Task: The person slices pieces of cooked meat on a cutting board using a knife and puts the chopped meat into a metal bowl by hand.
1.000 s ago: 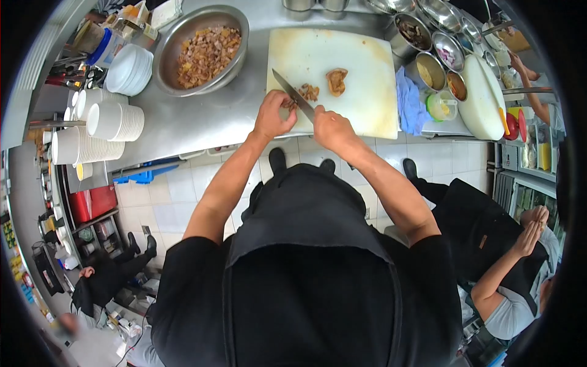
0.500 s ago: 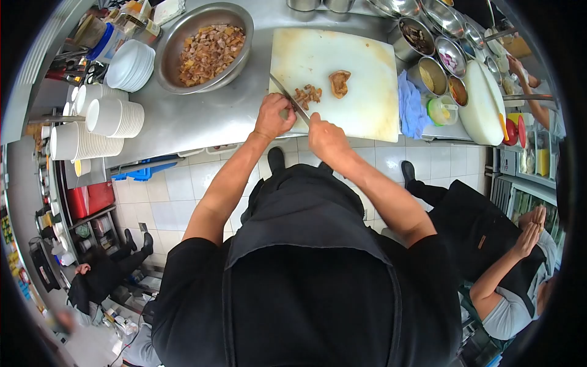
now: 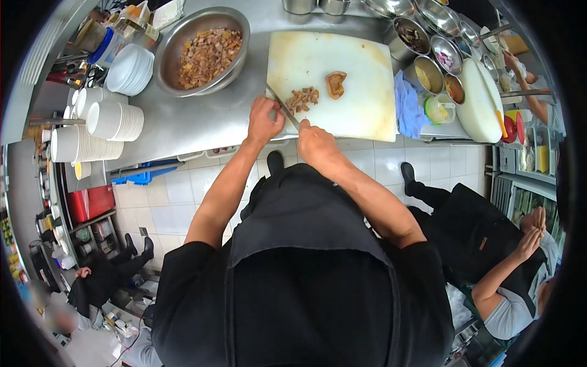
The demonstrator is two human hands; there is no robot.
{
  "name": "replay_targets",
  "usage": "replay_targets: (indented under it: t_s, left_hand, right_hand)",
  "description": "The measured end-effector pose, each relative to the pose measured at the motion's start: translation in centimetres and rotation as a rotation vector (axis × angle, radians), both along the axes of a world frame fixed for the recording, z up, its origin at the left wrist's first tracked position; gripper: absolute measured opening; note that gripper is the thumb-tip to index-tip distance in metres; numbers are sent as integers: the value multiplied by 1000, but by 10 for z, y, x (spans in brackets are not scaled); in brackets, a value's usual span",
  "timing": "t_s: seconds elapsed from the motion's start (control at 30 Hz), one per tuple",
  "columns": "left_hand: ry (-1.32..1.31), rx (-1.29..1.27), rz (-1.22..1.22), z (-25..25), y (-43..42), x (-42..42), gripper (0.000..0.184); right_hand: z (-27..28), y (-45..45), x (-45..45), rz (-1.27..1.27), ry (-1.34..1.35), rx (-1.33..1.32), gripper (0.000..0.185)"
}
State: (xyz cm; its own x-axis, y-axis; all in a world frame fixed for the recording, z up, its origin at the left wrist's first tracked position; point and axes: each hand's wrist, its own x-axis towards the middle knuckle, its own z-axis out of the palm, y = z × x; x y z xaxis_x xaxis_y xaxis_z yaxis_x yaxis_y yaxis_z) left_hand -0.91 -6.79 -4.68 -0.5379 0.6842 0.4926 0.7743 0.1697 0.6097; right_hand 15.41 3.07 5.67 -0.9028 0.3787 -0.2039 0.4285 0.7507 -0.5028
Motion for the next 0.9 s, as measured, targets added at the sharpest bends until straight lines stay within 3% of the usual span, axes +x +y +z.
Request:
replay_targets:
  t_s: [0.13, 0.2, 0.27, 0.33, 0.4, 0.43, 0.47, 0.53, 0.67, 0.73, 0.8, 0.87, 0.9]
  left_hand:
    - [-3, 44, 46, 13, -1, 11, 35]
    - [-52, 7, -25, 34, 2, 20, 42]
    - [-90, -19, -90, 40, 11, 19, 51]
    - [141, -281, -168, 34, 25, 9, 62]
    - [93, -256, -198, 25, 41, 1, 62]
    - [47, -238, -227, 21, 49, 0, 63]
    - [52, -228, -218, 17, 55, 2, 63]
    - [45, -113, -203, 12, 65, 14, 59]
    - [-26, 49, -42, 21, 83, 56, 43]
    - [-214, 87, 88, 18, 90, 65, 34]
    - [-224, 173, 158, 21, 87, 60, 32]
    - [-237, 268, 196, 42, 88, 46, 30]
    - [-174, 358, 241, 76, 79, 35, 28]
  right_hand:
    - [15, 25, 8, -4, 3, 4, 21]
    - [31, 38, 20, -121, -5, 32, 20]
    - [-3, 82, 34, -104, 67, 90, 22]
    - [-5, 109, 42, -83, 143, 149, 23]
    - [11, 126, 49, -213, -118, -356, 26]
    - [1, 130, 54, -264, -94, -458, 28]
    - [-10, 132, 59, -255, -90, -448, 28]
    - [-18, 123, 67, -366, -108, -829, 27]
    - [-60, 85, 72, -421, 1, -992, 24]
    - [-53, 59, 61, -441, 1, -1039, 22]
    - [-47, 39, 48, -452, 14, -977, 23]
    - [-31, 29, 35, -345, 155, -895, 21]
    - [-10, 27, 26, -343, 165, -895, 21]
